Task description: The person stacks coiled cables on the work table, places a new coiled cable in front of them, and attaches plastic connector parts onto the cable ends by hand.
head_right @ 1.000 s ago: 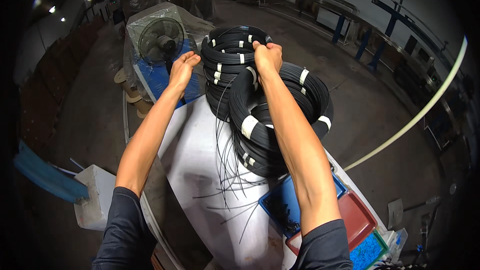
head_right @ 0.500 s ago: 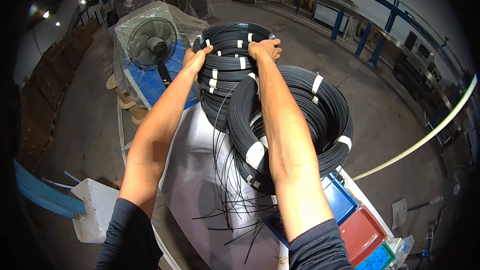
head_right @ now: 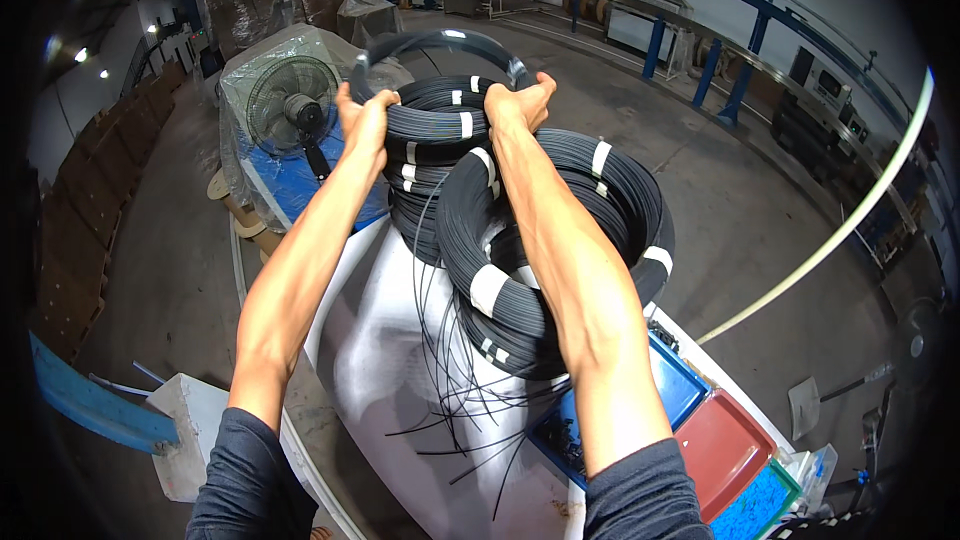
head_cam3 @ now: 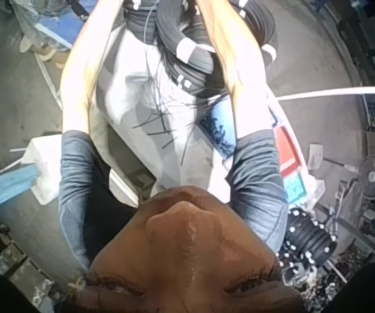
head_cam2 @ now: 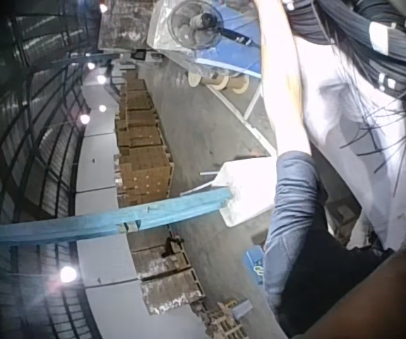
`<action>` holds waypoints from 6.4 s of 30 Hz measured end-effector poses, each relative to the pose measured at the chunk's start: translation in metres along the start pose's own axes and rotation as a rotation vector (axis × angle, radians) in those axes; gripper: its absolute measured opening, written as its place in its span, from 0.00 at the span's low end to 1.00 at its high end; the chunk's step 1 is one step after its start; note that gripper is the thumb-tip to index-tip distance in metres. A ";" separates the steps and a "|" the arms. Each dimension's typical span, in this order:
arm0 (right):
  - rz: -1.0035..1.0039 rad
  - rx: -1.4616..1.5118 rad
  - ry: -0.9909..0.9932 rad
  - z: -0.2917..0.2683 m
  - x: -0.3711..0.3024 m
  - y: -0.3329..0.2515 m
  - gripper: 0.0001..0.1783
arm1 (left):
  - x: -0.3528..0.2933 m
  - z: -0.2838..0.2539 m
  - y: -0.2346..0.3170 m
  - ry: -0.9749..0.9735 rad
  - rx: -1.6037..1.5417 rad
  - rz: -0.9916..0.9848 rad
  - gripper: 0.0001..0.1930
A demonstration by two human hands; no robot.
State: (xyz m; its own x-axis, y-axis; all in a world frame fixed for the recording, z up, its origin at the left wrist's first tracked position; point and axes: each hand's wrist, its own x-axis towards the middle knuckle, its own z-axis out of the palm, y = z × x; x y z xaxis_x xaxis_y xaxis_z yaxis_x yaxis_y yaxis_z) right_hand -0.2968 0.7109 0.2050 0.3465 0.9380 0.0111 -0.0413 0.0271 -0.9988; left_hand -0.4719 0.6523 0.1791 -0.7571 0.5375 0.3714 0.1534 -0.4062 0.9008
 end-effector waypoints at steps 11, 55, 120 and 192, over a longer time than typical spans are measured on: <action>-0.683 0.265 -0.432 -0.239 -0.147 -0.082 0.43 | -0.178 -0.139 0.172 -0.203 -0.698 -0.020 0.25; -0.049 -0.484 0.216 -0.719 -0.573 0.354 0.30 | -0.769 -0.357 -0.022 -0.952 0.109 -0.259 0.53; -0.174 -0.309 0.187 -0.612 -0.395 0.342 0.05 | -0.703 -0.217 -0.057 -1.554 0.228 0.327 0.22; -0.407 -0.646 -0.012 -0.587 -0.401 0.348 0.03 | -0.522 -0.126 -0.106 -1.449 0.549 0.554 0.09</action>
State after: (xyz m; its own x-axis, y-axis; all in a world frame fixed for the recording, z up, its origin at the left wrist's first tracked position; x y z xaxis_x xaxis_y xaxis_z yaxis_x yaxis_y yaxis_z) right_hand 0.0997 0.1416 -0.1753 0.2071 0.9009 0.3813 0.6454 0.1671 -0.7454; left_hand -0.1729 0.3214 -0.1391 0.6031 0.7542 0.2597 0.6189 -0.6479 0.4440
